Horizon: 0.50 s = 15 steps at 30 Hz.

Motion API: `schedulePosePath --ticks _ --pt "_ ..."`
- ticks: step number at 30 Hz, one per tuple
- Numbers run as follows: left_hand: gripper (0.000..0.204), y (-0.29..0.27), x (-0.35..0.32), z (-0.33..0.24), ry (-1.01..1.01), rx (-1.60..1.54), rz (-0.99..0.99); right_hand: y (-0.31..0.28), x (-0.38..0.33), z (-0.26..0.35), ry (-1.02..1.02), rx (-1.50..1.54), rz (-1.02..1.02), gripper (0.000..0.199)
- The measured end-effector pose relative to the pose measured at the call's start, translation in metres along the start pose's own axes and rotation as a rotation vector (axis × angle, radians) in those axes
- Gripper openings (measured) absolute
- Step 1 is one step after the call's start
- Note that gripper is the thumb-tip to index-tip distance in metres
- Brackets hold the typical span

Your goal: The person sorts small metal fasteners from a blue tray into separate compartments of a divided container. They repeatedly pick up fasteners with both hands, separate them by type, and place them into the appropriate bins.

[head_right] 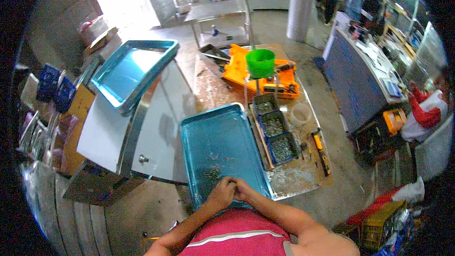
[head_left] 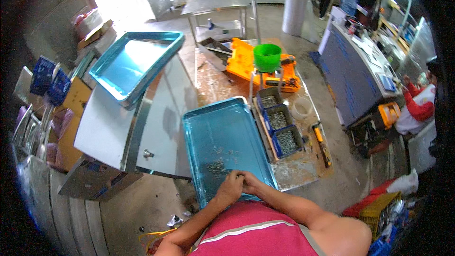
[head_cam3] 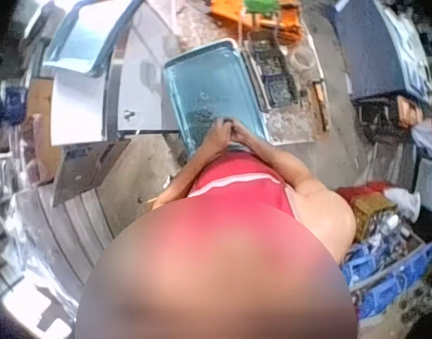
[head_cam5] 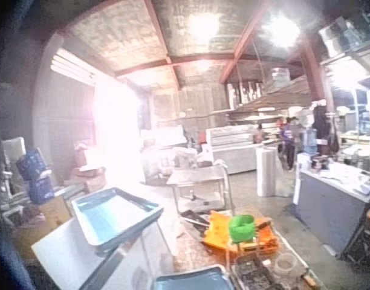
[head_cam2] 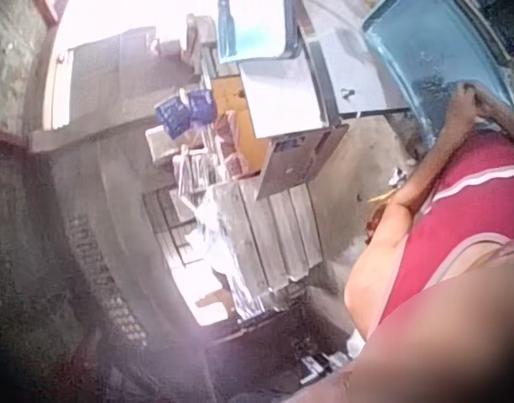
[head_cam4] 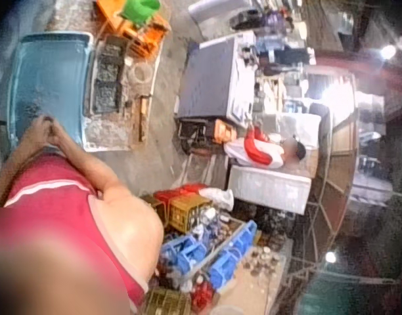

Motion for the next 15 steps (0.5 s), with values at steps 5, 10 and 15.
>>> schedulePosePath --ticks 5,10,15 --pt "0.025 -0.025 0.013 -0.018 -0.014 -0.176 0.05 0.024 -0.015 0.019 -0.093 -0.111 0.024 0.025" --pt "0.026 -0.085 0.012 -0.021 0.014 -0.021 -0.269 0.05 -0.051 0.057 -0.072 -0.087 -0.055 0.024" --pt "0.025 -0.092 -0.015 0.03 -0.292 -0.168 -0.218 0.087 -0.12 0.127 -0.274 -0.422 -0.208 0.025"
Point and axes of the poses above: each hand's wrist, its own x-axis towards the middle knuckle, its own y-axis out of the palm, z = x × y, the point moved 10 cm from there along x, towards the middle knuckle, and after that the axes turned 8 degrees about y, right-handed, at the moved point
